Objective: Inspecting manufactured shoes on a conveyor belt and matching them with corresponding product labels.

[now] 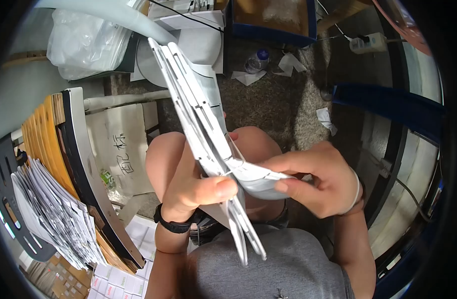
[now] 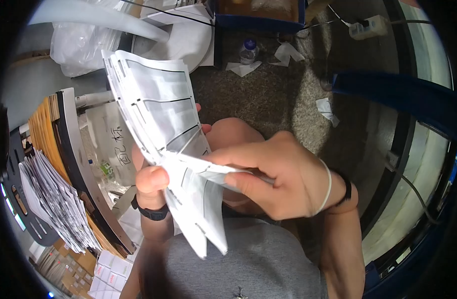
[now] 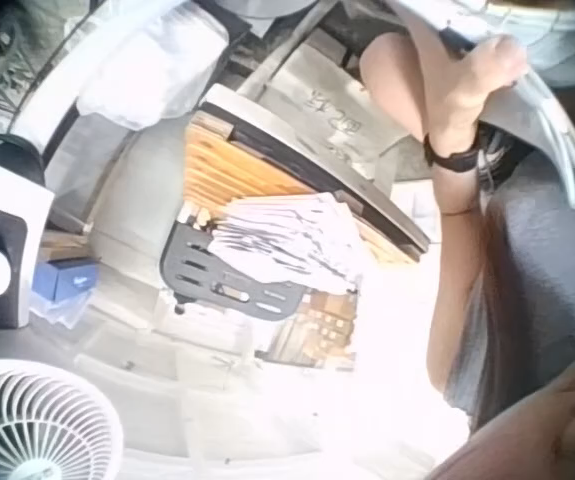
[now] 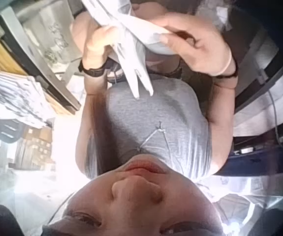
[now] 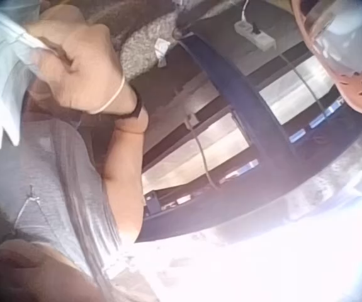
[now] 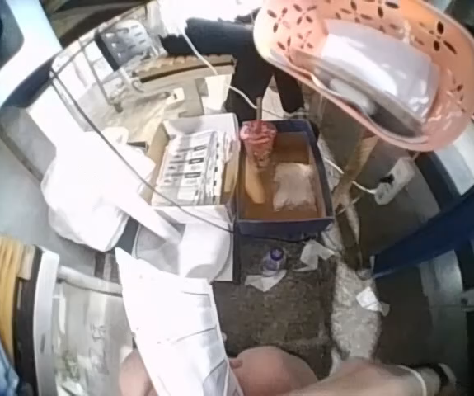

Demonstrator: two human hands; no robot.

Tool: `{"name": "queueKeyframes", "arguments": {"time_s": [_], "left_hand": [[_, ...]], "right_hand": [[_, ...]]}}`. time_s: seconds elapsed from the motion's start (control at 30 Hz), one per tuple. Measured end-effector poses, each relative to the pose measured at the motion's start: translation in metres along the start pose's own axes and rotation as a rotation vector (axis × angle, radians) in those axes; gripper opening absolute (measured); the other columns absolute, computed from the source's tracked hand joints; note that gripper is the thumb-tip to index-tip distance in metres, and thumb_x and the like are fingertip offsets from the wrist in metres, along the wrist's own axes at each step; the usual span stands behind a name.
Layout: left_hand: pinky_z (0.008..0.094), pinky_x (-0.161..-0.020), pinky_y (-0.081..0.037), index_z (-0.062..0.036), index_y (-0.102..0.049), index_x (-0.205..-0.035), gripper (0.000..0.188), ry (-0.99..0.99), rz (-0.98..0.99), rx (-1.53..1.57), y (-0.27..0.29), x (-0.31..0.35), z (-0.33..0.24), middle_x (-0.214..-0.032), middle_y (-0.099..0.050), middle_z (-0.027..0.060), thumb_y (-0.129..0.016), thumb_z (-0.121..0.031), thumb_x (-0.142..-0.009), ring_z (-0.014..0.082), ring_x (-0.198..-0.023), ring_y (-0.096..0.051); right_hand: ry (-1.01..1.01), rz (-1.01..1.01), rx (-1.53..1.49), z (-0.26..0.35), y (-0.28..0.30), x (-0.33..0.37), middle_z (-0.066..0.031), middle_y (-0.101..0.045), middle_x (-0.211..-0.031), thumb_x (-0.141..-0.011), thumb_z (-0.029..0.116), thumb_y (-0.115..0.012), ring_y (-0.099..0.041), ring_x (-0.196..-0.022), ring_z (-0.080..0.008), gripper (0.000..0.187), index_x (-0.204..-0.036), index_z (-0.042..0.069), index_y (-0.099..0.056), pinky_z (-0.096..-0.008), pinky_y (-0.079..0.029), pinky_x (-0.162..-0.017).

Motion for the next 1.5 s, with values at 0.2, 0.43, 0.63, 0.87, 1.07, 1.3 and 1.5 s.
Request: {"name": "queueKeyframes", "arguments": {"time_s": [0.2,0.43,0.63,0.87,1.07,1.3,1.5], "left_hand": [[0.0376,-0.099,-0.039,0.0061,-0.029,-0.139,0.104,0.123,0.077,0.164,-0.003,-0.001,-0.005,-0.122,-0.048,0.0191,-0.076,-0.040,-0.059,0.0262,-0.115,-0.049],[0.0366,-0.093,-0.047,0.0044,-0.032,-0.139,0.098,0.086,0.316,0.458,-0.010,-0.024,0.005,-0.119,-0.055,0.0193,-0.074,-0.037,-0.061,0.0280,-0.108,-0.058],[0.0436,-0.099,-0.045,0.0038,-0.033,-0.141,0.094,0.078,0.032,0.664,-0.001,-0.022,0.003,-0.138,-0.044,0.0168,-0.073,-0.032,-0.064,0.0330,-0.120,-0.051],[0.0393,-0.094,-0.044,0.0020,-0.006,-0.150,0.123,-0.119,-0.129,-0.051,0.021,-0.038,-0.004,-0.131,-0.038,0.0250,-0.083,-0.043,-0.065,0.0320,-0.117,-0.045],[0.0401,-0.097,-0.039,-0.0020,-0.023,-0.149,0.086,-0.149,0.027,-0.857,0.011,-0.021,0.055,-0.122,-0.046,0.0269,-0.068,-0.033,-0.083,0.0368,-0.109,-0.047],[0.0297,-0.089,-0.044,0.0050,-0.059,-0.116,0.047,0.217,-0.036,0.375,0.033,-0.003,0.065,-0.112,-0.063,0.0079,-0.045,-0.037,-0.101,0.0159,-0.105,-0.055],[0.0234,-0.070,-0.040,0.0056,-0.064,-0.103,0.021,0.028,-0.177,-0.285,0.019,-0.003,0.072,-0.094,-0.063,0.0009,-0.061,-0.012,-0.094,0.0070,-0.081,-0.051]], "right_hand": [[0.039,-0.007,0.188,0.011,0.015,-0.005,-0.0086,-0.066,-0.070,-0.079,0.011,-0.075,-0.063,-0.057,-0.0150,0.015,-0.088,0.003,-0.067,-0.0265,-0.046,-0.052],[0.025,0.033,0.318,0.033,0.026,-0.006,-0.0039,-0.062,-0.069,-0.077,0.006,-0.074,-0.060,-0.055,-0.0155,0.014,-0.086,0.003,-0.063,-0.0322,-0.047,-0.052],[0.325,-0.140,1.069,0.063,0.003,0.011,-0.0028,-0.059,-0.066,-0.064,0.008,-0.068,-0.057,-0.053,-0.0123,0.017,-0.080,0.002,-0.064,-0.0251,-0.045,-0.041],[0.143,-0.251,0.831,0.057,0.025,0.023,-0.0016,-0.061,-0.066,-0.068,0.011,-0.070,-0.058,-0.062,-0.0148,0.018,-0.085,0.006,-0.069,-0.0307,-0.047,-0.059],[-0.090,-0.773,-0.149,-0.084,0.048,0.097,0.0031,-0.057,-0.081,-0.085,0.011,-0.065,-0.045,-0.064,-0.0043,0.032,-0.115,0.001,-0.059,-0.0211,-0.038,-0.056],[-0.249,-0.737,0.138,-0.123,-0.036,0.049,-0.0020,-0.053,-0.064,-0.091,0.011,-0.060,-0.047,-0.057,-0.0081,0.015,-0.097,-0.003,-0.059,-0.0251,-0.038,-0.053],[-0.362,-0.967,0.289,-0.117,-0.046,0.075,-0.0037,-0.056,-0.066,-0.092,0.012,-0.061,-0.047,-0.059,-0.0073,0.014,-0.096,-0.001,-0.060,-0.0244,-0.039,-0.054]]}}
Point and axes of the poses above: each hand's wrist, its own x-axis away from the middle knuckle, its own y-axis out of the back of the hand, z = x × y, the point moved 1 cm from there along -x, towards the middle knuckle
